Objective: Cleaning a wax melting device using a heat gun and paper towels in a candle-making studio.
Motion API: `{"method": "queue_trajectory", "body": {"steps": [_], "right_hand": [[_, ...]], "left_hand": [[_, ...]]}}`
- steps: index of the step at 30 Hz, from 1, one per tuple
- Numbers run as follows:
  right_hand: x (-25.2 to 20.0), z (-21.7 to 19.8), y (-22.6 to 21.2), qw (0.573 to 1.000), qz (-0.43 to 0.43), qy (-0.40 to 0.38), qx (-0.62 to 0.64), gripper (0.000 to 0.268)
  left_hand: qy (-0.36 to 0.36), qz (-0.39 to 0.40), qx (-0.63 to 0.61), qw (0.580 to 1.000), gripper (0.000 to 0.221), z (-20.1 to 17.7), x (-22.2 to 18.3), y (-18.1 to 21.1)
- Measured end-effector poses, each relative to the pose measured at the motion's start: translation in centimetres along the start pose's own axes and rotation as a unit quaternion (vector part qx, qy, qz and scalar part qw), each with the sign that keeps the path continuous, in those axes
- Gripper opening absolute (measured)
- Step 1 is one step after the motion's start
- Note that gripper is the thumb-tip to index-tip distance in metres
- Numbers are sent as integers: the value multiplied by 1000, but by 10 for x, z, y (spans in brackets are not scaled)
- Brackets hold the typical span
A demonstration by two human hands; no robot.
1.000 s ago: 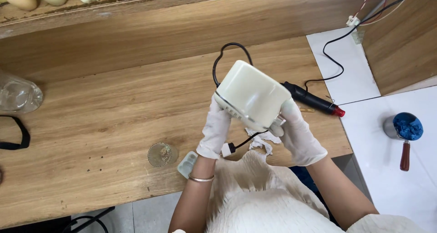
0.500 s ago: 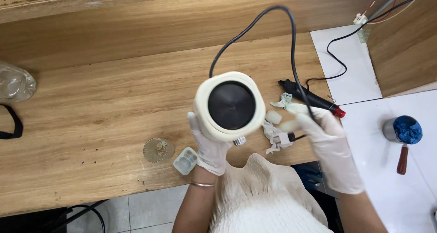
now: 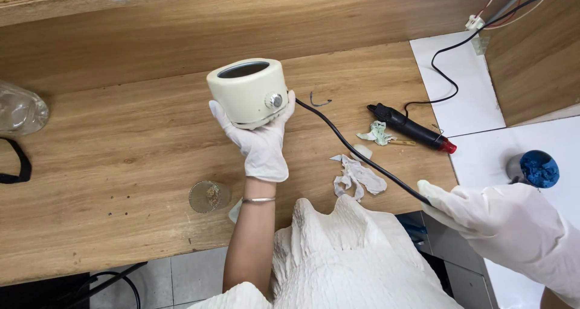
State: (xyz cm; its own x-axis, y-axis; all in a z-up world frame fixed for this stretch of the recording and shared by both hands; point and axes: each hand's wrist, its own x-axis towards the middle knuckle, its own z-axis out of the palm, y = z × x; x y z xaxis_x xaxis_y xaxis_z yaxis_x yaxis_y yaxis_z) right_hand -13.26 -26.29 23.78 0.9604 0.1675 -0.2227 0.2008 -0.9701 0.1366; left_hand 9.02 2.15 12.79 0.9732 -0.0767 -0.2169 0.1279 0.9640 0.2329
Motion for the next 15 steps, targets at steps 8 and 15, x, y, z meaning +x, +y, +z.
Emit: {"method": "queue_trajectory", "body": {"steps": [8, 15], "right_hand": [[21, -41, -3, 986, -85, 136, -44, 60], [61, -51, 20, 970, -155, 164, -94, 27]], "left_hand": [[63, -23, 81, 994, 73, -25, 3, -15], [40, -108, 322, 940, 101, -21, -33, -32]]}}
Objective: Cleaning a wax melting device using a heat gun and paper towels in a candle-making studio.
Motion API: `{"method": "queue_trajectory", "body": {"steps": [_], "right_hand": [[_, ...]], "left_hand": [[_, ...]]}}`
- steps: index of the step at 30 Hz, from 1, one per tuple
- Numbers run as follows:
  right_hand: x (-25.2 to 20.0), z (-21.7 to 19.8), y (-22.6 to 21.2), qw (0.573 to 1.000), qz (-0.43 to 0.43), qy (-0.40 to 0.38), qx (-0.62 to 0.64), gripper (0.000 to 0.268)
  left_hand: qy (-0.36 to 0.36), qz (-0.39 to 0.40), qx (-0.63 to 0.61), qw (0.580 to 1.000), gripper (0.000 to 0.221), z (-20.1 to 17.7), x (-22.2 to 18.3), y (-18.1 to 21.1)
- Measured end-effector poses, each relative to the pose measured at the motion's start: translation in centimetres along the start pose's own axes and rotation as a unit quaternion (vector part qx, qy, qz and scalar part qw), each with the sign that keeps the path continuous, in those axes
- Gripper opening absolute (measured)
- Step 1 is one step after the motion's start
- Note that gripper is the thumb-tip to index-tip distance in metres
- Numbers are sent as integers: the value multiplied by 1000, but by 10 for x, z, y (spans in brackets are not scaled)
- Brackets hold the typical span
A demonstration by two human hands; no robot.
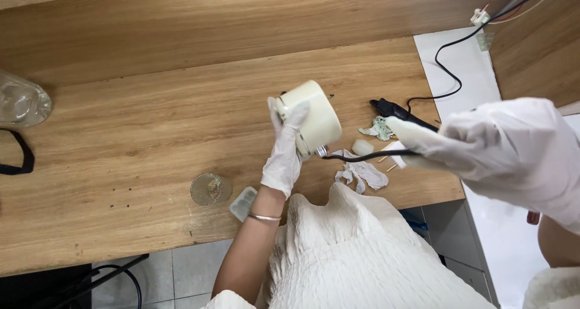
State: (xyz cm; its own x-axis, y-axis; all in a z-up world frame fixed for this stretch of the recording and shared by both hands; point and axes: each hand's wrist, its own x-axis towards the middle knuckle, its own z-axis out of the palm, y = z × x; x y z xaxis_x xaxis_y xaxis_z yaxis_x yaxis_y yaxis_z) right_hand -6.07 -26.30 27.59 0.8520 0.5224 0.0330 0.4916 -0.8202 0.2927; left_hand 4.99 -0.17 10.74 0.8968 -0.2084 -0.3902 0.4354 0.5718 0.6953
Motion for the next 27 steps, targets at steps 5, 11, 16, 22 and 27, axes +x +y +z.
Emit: {"method": "queue_trajectory", "body": {"steps": [5, 11, 16, 22, 27], "right_hand": [[54, -3, 15, 984, 4, 149, -102, 40], [99, 24, 13, 909, 111, 271, 298, 20], [111, 69, -3, 672, 374, 92, 633, 11], [79, 166, -6, 642, 320, 14, 697, 25], [61, 201, -5, 647, 302, -84, 695, 36]], "left_hand": [[-121, 11, 171, 978, 110, -7, 1, -31], [-248, -72, 113, 959, 100, 6, -40, -6], [-314, -172, -110, 927, 82, -2, -45, -3], [-288, -181, -249, 907, 64, -3, -35, -3], [-281, -162, -291, 900, 60, -10, -34, -11]]}}
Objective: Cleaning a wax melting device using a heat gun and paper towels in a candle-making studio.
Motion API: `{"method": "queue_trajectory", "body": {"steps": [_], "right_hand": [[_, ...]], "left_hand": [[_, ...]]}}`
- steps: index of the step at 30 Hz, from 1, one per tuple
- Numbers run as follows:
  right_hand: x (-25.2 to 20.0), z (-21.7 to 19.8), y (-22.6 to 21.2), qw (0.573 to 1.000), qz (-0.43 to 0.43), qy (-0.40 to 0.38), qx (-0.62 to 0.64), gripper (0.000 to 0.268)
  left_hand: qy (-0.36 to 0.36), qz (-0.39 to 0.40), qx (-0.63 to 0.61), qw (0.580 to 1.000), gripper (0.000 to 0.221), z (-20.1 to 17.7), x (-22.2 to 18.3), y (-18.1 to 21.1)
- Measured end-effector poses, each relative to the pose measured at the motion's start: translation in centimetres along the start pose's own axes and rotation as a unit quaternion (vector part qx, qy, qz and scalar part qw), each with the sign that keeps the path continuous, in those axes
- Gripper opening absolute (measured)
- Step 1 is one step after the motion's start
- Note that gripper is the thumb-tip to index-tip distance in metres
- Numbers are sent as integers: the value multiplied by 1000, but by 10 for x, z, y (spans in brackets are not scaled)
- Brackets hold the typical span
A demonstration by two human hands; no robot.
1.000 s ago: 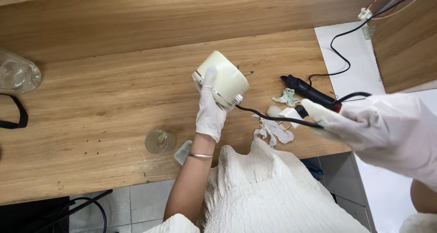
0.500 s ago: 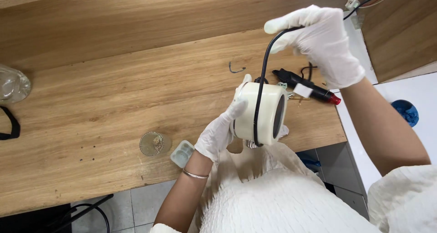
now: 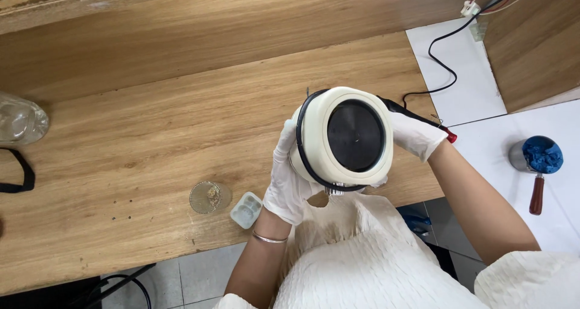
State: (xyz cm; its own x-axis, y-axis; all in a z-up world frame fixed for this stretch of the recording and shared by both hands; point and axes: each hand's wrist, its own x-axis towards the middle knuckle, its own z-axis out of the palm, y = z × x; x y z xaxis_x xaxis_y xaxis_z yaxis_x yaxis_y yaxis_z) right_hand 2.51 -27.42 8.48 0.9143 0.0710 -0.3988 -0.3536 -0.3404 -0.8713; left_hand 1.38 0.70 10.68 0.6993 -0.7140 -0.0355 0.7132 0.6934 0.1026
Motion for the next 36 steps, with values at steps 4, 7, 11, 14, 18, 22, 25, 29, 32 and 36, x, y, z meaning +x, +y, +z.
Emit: {"method": "queue_trajectory", "body": {"steps": [4, 7, 11, 14, 18, 22, 25, 29, 32, 36], "right_hand": [[-31, 9, -22, 983, 76, -165, 17, 43], [-23, -5, 51, 963, 18, -100, 248, 47], [-76, 20, -87, 968, 199, -62, -140, 34], [-76, 9, -64, 951, 121, -28, -283, 36], [-99, 27, -98, 958, 211, 63, -185, 32], [-138, 77, -147, 985, 134, 82, 73, 43], [-141, 102, -105, 989, -33, 96, -111, 84], [-151, 109, -103, 971, -200, 110, -69, 97], [-155, 108, -118, 942, 126, -14, 311, 101], [-144, 126, -108, 893, 9, 110, 436, 97]], "left_hand": [[32, 112, 41, 992, 66, 33, -10, 12], [10, 154, 48, 987, 73, 35, -11, 37], [19, 141, 28, 989, 77, 22, -18, 43], [28, 122, 43, 991, 78, 22, -18, 39], [92, 109, 89, 986, 82, 17, -20, 36], [201, 176, 189, 945, 78, 21, -16, 26], [195, 184, 222, 937, 81, 38, -9, 8], [130, 207, 256, 935, 85, 49, -6, -6], [155, 222, 287, 919, 96, 41, -5, -17], [89, 242, 423, 869, 108, 30, 2, -44]]}}
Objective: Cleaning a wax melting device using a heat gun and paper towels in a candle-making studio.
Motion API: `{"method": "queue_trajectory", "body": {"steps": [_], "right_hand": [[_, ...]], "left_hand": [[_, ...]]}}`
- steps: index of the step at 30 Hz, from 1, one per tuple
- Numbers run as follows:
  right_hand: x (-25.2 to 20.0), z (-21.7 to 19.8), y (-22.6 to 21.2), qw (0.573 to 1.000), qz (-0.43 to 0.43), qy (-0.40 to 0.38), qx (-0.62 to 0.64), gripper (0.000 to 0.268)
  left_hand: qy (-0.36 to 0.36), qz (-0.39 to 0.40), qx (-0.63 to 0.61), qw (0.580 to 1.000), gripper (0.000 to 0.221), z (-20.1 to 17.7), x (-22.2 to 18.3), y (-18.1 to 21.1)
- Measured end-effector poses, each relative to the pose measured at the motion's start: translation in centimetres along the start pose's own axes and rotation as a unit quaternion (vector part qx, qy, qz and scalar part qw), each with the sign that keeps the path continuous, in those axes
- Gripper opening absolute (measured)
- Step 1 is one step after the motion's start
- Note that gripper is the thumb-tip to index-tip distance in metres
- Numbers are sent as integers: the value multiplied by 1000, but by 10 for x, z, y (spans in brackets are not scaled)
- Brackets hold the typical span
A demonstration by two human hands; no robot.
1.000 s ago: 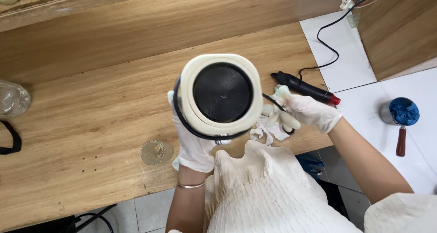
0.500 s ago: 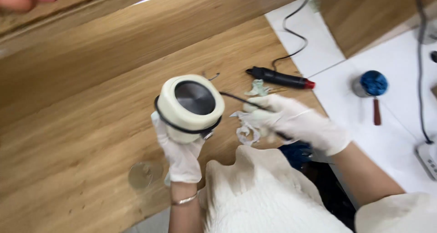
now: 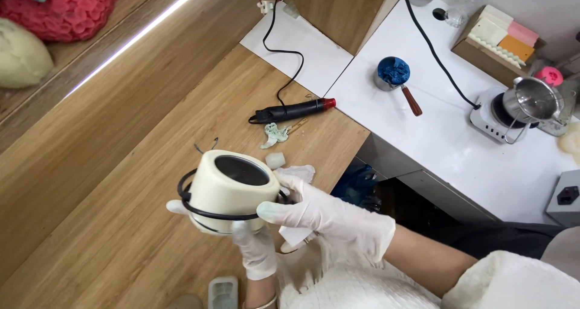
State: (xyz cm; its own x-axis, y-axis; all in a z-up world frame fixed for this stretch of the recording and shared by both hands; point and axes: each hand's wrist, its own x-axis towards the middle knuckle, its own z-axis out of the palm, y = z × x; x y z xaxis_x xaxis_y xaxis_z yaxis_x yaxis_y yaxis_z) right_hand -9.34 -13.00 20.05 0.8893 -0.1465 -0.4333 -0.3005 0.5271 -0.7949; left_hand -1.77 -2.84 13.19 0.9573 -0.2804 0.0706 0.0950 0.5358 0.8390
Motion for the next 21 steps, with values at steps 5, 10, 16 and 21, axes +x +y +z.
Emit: {"method": "queue_trajectory", "body": {"steps": [5, 10, 16, 21], "right_hand": [[-8, -26, 33, 986, 50, 161, 20, 113], [-15, -47, 16, 984, -43, 157, 69, 113], [-4, -175, 120, 938, -207, 43, 275, 80], [5, -265, 105, 912, -234, 317, 116, 62]], "left_hand": [[-130, 161, 98, 973, 123, -16, 4, -63], [-308, -113, -43, 944, 119, -28, 5, -116], [-255, 411, 280, 829, 88, 107, 30, -46], [-121, -291, 229, 921, 66, 139, 59, -157]]}}
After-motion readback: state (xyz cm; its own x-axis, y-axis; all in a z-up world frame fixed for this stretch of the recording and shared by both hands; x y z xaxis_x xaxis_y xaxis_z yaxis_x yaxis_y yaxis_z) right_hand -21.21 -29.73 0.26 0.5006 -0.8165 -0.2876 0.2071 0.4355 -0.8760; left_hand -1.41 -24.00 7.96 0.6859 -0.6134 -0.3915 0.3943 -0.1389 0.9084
